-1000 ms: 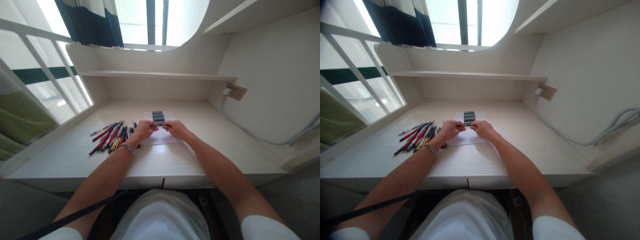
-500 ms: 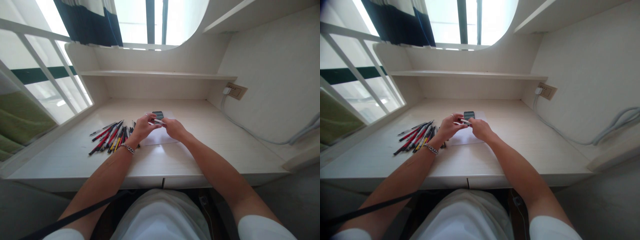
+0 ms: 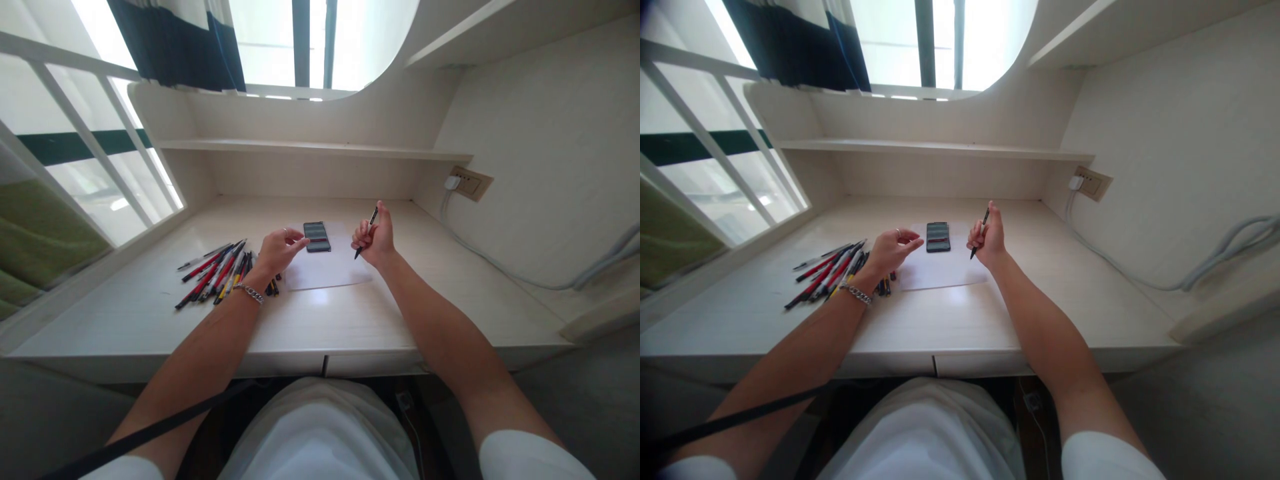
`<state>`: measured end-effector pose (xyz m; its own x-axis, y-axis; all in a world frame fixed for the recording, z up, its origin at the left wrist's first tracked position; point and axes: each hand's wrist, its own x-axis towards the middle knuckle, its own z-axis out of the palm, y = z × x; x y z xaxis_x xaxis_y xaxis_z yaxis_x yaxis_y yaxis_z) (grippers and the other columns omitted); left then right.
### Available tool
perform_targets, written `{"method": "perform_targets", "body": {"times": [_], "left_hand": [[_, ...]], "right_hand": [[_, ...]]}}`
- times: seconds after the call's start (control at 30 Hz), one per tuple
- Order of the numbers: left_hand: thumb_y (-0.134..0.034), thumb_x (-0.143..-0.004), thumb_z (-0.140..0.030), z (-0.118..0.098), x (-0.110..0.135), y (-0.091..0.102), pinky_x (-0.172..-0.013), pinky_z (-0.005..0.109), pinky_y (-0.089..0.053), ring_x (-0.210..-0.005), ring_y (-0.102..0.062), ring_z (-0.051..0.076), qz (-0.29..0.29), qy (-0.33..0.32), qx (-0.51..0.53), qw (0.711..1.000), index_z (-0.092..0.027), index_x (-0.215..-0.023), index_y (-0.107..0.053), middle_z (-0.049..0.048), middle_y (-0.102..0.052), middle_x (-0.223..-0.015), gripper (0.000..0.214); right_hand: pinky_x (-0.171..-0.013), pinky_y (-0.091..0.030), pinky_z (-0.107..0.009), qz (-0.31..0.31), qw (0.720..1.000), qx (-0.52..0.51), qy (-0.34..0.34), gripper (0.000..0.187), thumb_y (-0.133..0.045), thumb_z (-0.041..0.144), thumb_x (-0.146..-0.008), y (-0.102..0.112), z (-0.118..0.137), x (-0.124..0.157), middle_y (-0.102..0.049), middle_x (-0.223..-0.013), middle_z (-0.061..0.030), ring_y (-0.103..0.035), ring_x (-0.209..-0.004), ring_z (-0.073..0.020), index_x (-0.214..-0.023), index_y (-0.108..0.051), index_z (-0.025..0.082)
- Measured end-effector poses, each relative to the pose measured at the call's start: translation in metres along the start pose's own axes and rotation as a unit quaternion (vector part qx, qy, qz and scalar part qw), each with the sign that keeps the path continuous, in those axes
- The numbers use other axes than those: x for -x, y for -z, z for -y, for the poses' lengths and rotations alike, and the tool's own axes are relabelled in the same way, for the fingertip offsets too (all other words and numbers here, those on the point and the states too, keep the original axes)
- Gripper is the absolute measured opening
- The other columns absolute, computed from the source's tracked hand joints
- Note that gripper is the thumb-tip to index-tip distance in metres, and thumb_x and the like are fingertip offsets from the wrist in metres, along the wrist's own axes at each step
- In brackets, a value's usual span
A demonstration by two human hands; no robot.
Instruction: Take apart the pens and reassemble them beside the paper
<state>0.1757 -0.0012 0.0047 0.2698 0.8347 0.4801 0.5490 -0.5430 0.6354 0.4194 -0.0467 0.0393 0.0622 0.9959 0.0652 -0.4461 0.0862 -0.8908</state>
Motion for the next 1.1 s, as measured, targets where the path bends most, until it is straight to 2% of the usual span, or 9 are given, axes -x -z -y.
{"method": "perform_targets", "body": {"times": [0.13, 0.27, 0.47, 0.63, 0.73, 0.8, 0.93, 1.03, 1.1], "left_hand": [[-0.064, -0.080, -0.047, 0.001, 0.000, 0.001, -0.074, 0.030, -0.052, -0.078, -0.068, 0.019, 0.017, 0.002, -0.030, 0.999, -0.019, -0.091, -0.074, 0.0064, -0.075, -0.088, 0.031], [-0.061, -0.081, -0.029, 0.006, 0.000, 0.002, -0.079, 0.029, -0.052, -0.082, -0.069, 0.018, 0.034, 0.003, -0.040, 0.999, -0.020, -0.095, -0.074, 0.0054, -0.075, -0.090, 0.021], [-0.051, -0.073, -0.007, 0.018, -0.002, 0.005, -0.084, 0.029, -0.053, -0.087, -0.068, 0.018, 0.075, -0.005, -0.066, 0.995, -0.018, -0.100, -0.074, 0.0070, -0.075, -0.096, 0.037], [-0.060, -0.065, -0.010, 0.027, -0.004, 0.013, -0.078, 0.029, -0.054, -0.085, -0.068, 0.020, 0.111, 0.026, -0.090, 0.989, -0.019, -0.110, -0.071, 0.0066, -0.074, -0.097, 0.047], [-0.069, -0.063, -0.016, 0.029, -0.003, 0.015, -0.078, 0.029, -0.053, -0.089, -0.067, 0.021, 0.144, 0.036, -0.107, 0.983, -0.020, -0.114, -0.069, 0.0072, -0.074, -0.102, 0.052], [-0.071, -0.062, -0.019, 0.029, -0.002, 0.016, -0.078, 0.028, -0.053, -0.092, -0.067, 0.022, 0.160, 0.047, -0.120, 0.979, -0.020, -0.115, -0.069, 0.0077, -0.073, -0.105, 0.053], [-0.074, -0.060, -0.020, 0.025, -0.001, 0.014, -0.080, 0.028, -0.052, -0.093, -0.067, 0.023, 0.173, 0.056, -0.146, 0.972, -0.023, -0.112, -0.071, 0.0074, -0.073, -0.104, 0.052], [-0.074, -0.059, -0.019, 0.023, -0.002, 0.014, -0.080, 0.028, -0.051, -0.092, -0.067, 0.024, 0.181, 0.060, -0.145, 0.971, -0.022, -0.111, -0.071, 0.0081, -0.073, -0.104, 0.052], [-0.074, -0.058, -0.019, 0.022, -0.002, 0.014, -0.079, 0.028, -0.052, -0.090, -0.068, 0.024, 0.183, 0.065, -0.142, 0.970, -0.021, -0.109, -0.071, 0.0082, -0.074, -0.102, 0.051]], "right_hand": [[-0.040, -0.028, -0.025, -0.016, 1.000, 0.015, 0.011, 0.065, -0.034, 0.080, -0.081, 0.001, -0.001, -0.001, -0.021, -0.034, 0.0063, -0.025, -0.035, -0.0100, -0.047, -0.036, 0.024], [-0.043, -0.030, -0.026, -0.037, 0.996, 0.077, 0.007, 0.069, -0.027, 0.085, -0.079, 0.000, -0.001, 0.000, -0.021, -0.035, 0.0059, -0.027, -0.036, -0.0105, -0.048, -0.037, 0.024], [-0.044, -0.033, -0.026, -0.052, 0.994, 0.092, 0.021, 0.072, -0.027, 0.090, -0.073, -0.002, -0.003, 0.001, -0.029, -0.037, 0.0041, -0.036, -0.039, -0.0116, -0.051, -0.043, 0.023], [-0.042, -0.033, -0.023, -0.070, 0.996, 0.051, 0.031, 0.059, -0.053, 0.076, -0.077, -0.004, -0.013, -0.006, -0.049, -0.050, 0.0003, -0.042, -0.045, -0.0096, -0.060, -0.051, 0.020], [-0.045, -0.040, -0.023, -0.109, 0.992, 0.057, 0.032, 0.058, -0.051, 0.073, -0.080, -0.005, -0.022, -0.009, -0.057, -0.058, -0.0027, -0.050, -0.050, -0.0102, -0.062, -0.054, 0.018], [-0.043, -0.038, -0.022, -0.126, 0.987, 0.103, 0.015, 0.061, -0.047, 0.075, -0.081, -0.006, -0.027, -0.008, -0.054, -0.053, -0.0018, -0.049, -0.047, -0.0104, -0.062, -0.055, 0.018], [-0.039, -0.033, -0.022, -0.077, 0.986, 0.143, -0.031, 0.063, -0.046, 0.077, -0.080, -0.011, -0.031, -0.002, -0.046, -0.043, 0.0020, -0.042, -0.037, -0.0089, -0.068, -0.061, 0.017], [-0.045, -0.044, -0.024, -0.018, 0.987, 0.138, -0.078, 0.059, -0.049, 0.071, -0.083, -0.019, -0.036, 0.001, -0.062, -0.057, -0.0056, -0.056, -0.047, -0.0125, -0.078, -0.066, 0.015], [-0.049, -0.048, -0.024, -0.001, 0.983, 0.160, -0.090, 0.047, -0.058, 0.061, -0.083, -0.025, -0.044, 0.000, -0.069, -0.068, -0.0087, -0.062, -0.055, -0.0141, -0.080, -0.067, 0.015]]}}
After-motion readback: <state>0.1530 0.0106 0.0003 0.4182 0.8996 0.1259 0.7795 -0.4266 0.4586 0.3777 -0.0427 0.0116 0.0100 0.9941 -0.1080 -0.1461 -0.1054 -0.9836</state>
